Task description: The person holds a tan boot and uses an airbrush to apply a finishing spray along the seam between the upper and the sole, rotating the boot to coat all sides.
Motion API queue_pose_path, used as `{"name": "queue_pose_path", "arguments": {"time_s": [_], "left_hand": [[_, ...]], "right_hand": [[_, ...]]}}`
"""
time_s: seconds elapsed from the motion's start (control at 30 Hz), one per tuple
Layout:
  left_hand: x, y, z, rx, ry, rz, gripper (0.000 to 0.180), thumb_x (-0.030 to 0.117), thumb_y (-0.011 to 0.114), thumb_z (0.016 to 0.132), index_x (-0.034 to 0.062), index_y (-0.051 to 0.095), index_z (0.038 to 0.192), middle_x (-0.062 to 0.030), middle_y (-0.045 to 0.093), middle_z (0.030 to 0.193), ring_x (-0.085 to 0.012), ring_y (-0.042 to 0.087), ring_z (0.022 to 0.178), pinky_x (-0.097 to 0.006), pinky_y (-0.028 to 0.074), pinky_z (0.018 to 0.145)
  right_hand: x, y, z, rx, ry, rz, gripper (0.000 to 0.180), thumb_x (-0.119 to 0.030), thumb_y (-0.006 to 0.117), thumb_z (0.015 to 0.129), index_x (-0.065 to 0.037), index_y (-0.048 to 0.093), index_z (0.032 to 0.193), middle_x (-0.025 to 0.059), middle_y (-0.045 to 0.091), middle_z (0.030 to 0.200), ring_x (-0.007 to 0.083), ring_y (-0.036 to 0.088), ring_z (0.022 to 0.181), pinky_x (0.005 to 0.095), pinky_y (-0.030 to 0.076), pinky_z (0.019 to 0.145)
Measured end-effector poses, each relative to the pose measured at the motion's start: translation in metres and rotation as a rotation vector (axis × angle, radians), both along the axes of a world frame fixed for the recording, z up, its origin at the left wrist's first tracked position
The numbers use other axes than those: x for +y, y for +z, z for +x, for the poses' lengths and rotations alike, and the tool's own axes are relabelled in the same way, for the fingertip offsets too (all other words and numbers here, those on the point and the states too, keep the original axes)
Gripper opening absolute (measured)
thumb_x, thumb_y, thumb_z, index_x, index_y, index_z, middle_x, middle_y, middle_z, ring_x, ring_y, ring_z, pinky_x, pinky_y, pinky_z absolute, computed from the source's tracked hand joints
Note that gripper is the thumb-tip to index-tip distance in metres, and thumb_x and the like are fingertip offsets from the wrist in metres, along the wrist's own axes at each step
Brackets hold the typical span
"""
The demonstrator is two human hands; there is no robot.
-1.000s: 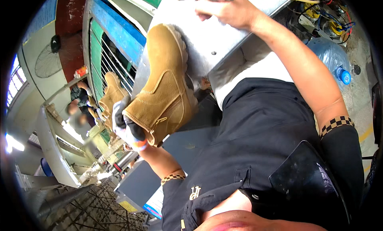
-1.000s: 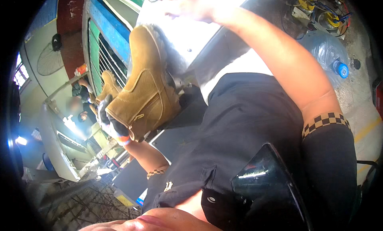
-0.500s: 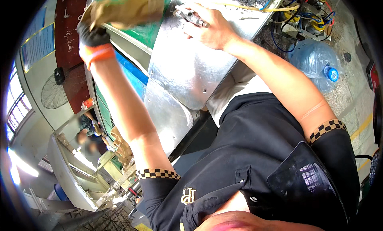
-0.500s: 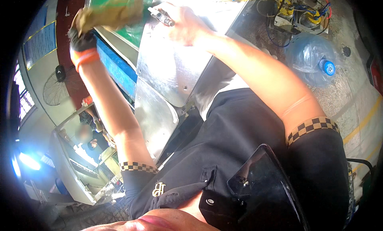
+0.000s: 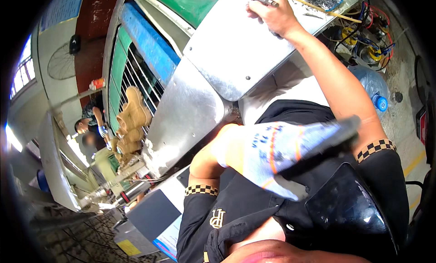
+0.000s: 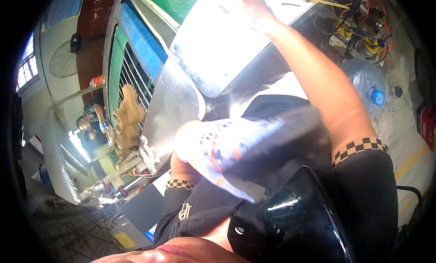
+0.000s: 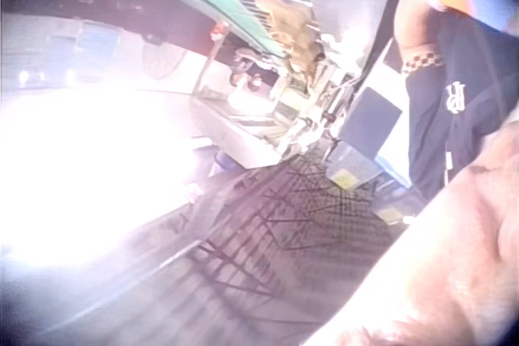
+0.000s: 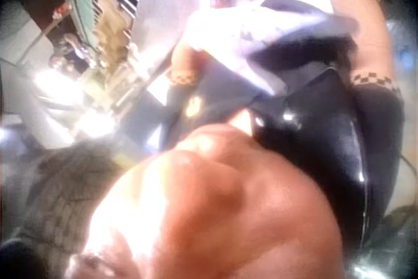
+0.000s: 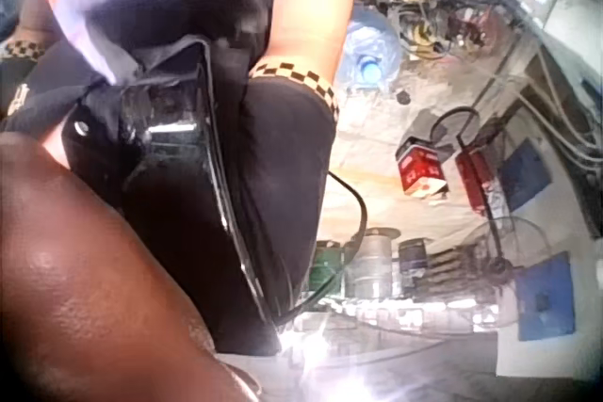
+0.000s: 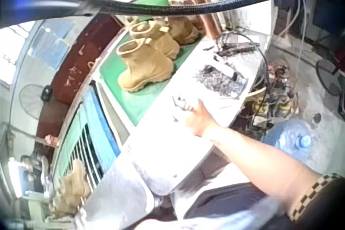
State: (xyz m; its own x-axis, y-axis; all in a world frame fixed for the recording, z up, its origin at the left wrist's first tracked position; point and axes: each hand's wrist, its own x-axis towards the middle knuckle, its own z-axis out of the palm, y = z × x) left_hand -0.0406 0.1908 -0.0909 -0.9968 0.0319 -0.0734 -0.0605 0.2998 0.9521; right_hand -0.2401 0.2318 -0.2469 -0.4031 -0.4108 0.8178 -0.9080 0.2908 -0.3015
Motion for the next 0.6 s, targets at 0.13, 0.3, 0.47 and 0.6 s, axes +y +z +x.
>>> {"name": "queue_pose_path", "arguments": {"time_s": [0.13, 0.3, 0.47, 0.6], "left_hand": [[0.045, -0.010, 0.027, 0.064, -0.132, 0.004, 0.054, 0.019, 0.065, 0.087, -0.0022, 0.049, 0.134, -0.0119, 0.064, 0.116, -0.0224, 0.062, 0.109, -0.034, 0.049, 0.093], [0.087, -0.021, 0.032, 0.180, -0.299, 0.028, 0.056, 0.018, 0.066, 0.087, -0.0021, 0.048, 0.136, -0.0131, 0.062, 0.120, -0.0235, 0.061, 0.112, -0.035, 0.047, 0.096], [0.107, -0.028, 0.048, 0.267, -0.365, 0.040, 0.058, 0.017, 0.066, 0.087, -0.0020, 0.046, 0.138, -0.0143, 0.059, 0.124, -0.0246, 0.059, 0.115, -0.036, 0.045, 0.098], [0.111, -0.028, 0.051, 0.318, -0.436, 0.064, 0.060, 0.016, 0.066, 0.086, -0.0019, 0.045, 0.139, -0.0152, 0.058, 0.128, -0.0254, 0.058, 0.117, -0.038, 0.044, 0.100]], "right_hand": [[-0.011, 0.003, 0.000, 0.075, -0.014, 0.056, 0.030, -0.017, 0.065, 0.077, -0.017, 0.068, 0.107, 0.0066, 0.066, 0.105, 0.0270, 0.061, 0.100, 0.0432, 0.048, 0.087], [-0.010, -0.018, -0.012, -0.458, 0.192, 0.140, 0.033, -0.015, 0.066, 0.079, -0.014, 0.068, 0.112, 0.0023, 0.067, 0.104, 0.0168, 0.063, 0.088, 0.0376, 0.048, 0.076], [-0.004, 0.043, 0.026, -1.366, 0.338, -0.414, 0.019, -0.015, 0.066, 0.087, -0.009, 0.070, 0.104, 0.0031, 0.066, 0.076, 0.0113, 0.058, 0.059, 0.0260, 0.044, 0.048], [-0.020, 0.021, 0.030, -1.269, 0.530, -0.527, 0.020, -0.015, 0.068, 0.086, -0.006, 0.068, 0.104, 0.0035, 0.066, 0.079, 0.0116, 0.059, 0.060, 0.0267, 0.048, 0.050]]}}
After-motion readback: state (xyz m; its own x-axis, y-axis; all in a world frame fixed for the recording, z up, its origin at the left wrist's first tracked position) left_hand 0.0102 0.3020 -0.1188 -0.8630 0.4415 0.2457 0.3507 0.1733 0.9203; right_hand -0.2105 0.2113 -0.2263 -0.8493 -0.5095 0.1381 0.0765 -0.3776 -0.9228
